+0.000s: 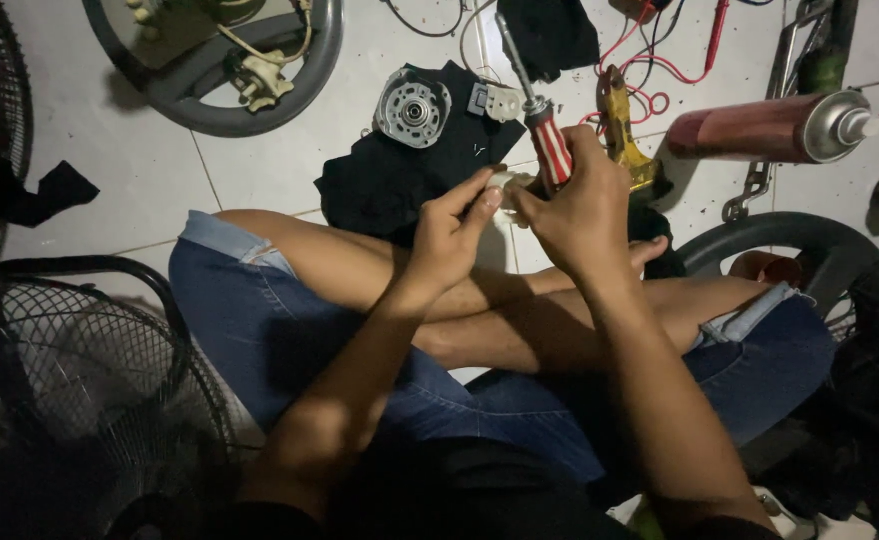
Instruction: Repairing a plastic gear mechanism from an electric fan by using a screwdriver to pry and adjust internal components.
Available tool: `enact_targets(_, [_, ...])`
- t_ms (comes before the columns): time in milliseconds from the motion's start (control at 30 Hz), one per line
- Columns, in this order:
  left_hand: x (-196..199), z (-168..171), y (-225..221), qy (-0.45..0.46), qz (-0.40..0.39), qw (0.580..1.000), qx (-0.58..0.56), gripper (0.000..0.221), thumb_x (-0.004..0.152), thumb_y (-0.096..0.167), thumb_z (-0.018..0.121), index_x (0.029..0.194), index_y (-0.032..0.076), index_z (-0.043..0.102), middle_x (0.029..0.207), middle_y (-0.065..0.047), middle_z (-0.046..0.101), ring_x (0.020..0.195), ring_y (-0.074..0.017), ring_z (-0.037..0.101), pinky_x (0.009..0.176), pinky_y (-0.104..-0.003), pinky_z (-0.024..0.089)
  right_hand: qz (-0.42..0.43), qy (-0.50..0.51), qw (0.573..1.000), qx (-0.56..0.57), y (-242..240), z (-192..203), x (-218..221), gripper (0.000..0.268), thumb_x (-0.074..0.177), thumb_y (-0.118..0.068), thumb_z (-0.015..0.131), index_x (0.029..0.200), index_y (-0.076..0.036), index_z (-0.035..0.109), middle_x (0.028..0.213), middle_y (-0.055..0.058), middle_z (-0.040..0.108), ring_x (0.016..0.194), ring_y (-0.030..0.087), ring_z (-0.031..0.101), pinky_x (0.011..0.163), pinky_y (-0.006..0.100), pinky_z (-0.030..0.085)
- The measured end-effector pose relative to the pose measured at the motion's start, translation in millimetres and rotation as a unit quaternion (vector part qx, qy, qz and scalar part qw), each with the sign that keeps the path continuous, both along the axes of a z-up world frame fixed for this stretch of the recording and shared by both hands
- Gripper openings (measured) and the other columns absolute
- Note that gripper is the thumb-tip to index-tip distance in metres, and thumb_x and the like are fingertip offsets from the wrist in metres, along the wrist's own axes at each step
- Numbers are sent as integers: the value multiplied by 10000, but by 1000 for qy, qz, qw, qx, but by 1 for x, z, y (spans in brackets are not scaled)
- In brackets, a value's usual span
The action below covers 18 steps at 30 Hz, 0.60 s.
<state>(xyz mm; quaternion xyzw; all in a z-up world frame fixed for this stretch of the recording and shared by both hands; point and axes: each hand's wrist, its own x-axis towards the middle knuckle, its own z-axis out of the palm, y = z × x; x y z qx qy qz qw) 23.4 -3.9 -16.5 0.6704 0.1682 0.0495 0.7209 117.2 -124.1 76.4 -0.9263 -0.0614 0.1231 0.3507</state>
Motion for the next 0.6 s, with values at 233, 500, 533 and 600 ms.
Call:
enact_targets(233, [5,10,0,-2,3,999,-42,324,1056,238,637,1307,43,698,1295,-199,694,1298,-312,584,1117,-435,477,14,3,999,52,-19,0,6,389,782,-191,891,1057,-53,653,658,134,621,632,315,658,621,369,491])
enact_targets(500, [7,6,9,13,18,997,-77,371,1043,223,612,1317,-21,658,1274,-163,703,1155,-224,597,995,-338,495,133,-52,989,46,-57,87,-2,408,935,-52,766,1307,51,630,1043,273,687,899,395,688,746,432,516])
enact_targets(533, [7,9,11,19,3,995,-102,373,1031,164,579,1301,-87,640,1232,-114,727,994,-120,630,854,-222,526,159,-62,985,20,-61,107,-6,494,910,40,766,1350,112,554,1165,281,715,935,327,704,751,396,543])
enact_targets(600, [5,17,13,23,-2,997,-77,366,1033,193,573,1292,-50,658,1178,-90,737,916,-109,607,799,-221,515,173,-75,982,-20,-66,123,-20,442,878,19,796,1281,114,643,1096,249,737,842,288,692,722,371,533])
